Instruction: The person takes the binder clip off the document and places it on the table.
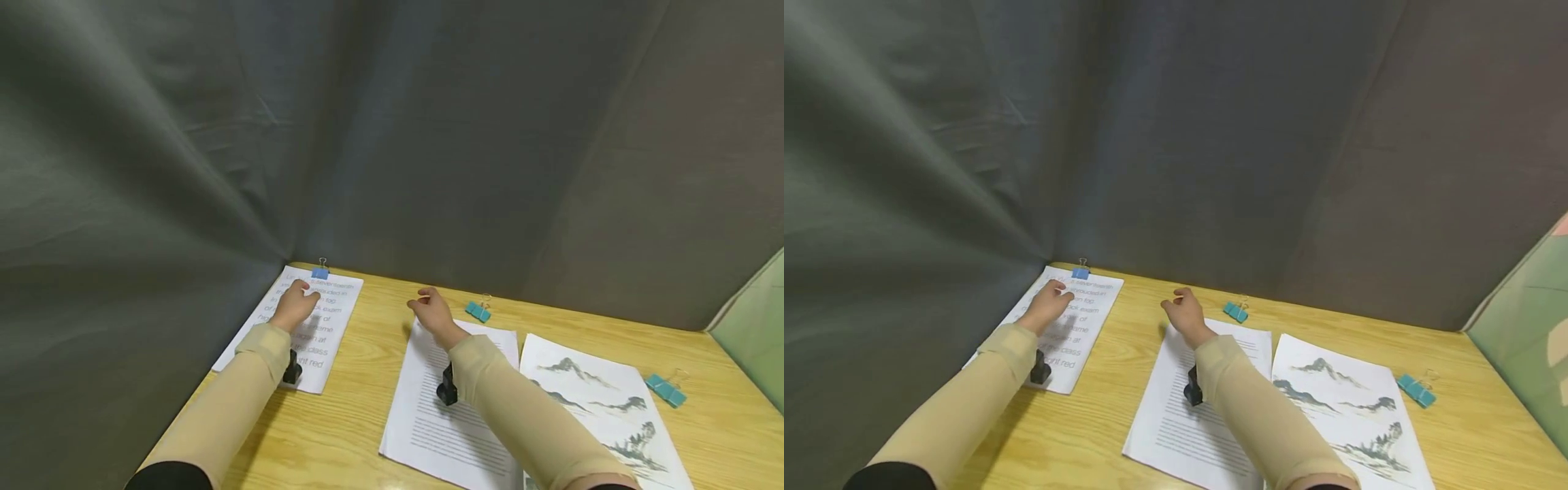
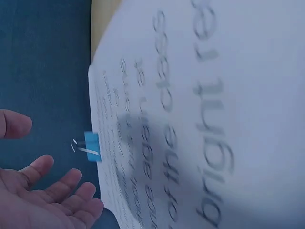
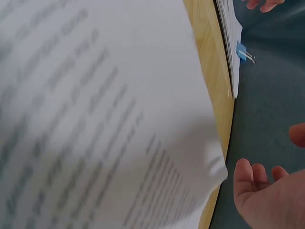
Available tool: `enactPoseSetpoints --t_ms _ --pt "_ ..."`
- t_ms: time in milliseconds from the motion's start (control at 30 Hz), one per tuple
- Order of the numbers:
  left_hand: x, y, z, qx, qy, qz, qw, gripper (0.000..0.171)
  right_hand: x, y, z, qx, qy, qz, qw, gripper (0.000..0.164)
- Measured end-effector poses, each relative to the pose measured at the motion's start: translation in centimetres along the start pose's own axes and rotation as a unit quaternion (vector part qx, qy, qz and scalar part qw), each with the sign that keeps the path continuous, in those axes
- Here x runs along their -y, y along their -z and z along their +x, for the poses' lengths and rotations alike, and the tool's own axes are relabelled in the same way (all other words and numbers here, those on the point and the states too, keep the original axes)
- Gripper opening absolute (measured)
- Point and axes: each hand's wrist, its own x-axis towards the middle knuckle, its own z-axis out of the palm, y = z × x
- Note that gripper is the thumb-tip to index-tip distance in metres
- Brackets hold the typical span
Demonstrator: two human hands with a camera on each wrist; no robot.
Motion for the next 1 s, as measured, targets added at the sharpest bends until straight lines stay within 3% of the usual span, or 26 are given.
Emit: enactPoseSetpoints --t_ms 267,467,767,1000 --pt "1.4 1.4 0.0 -0.002 0.039 0.027 0.9989 0.054 0.4 -1.7 -0.5 0.066 -0.023 0.055 0.996 0.052" --pt "2.6 2.3 -0.3 -0.015 0.061 0.076 0.9952 0.054 0.6 -3.3 -0.9 0.112 -0.042 0.103 0.987 0.053" --pt "4.3 3.1 -0.6 -0.017 0.091 0.08 0.9925 0.057 0.9 -5.4 -1.3 0.141 -0.05 0.145 0.978 0.053" --pt "5.1 3.6 0.0 -0.026 0.104 0.103 0.9889 0.06 0.9 -6.5 -1.4 0.151 -0.052 0.152 0.975 0.052"
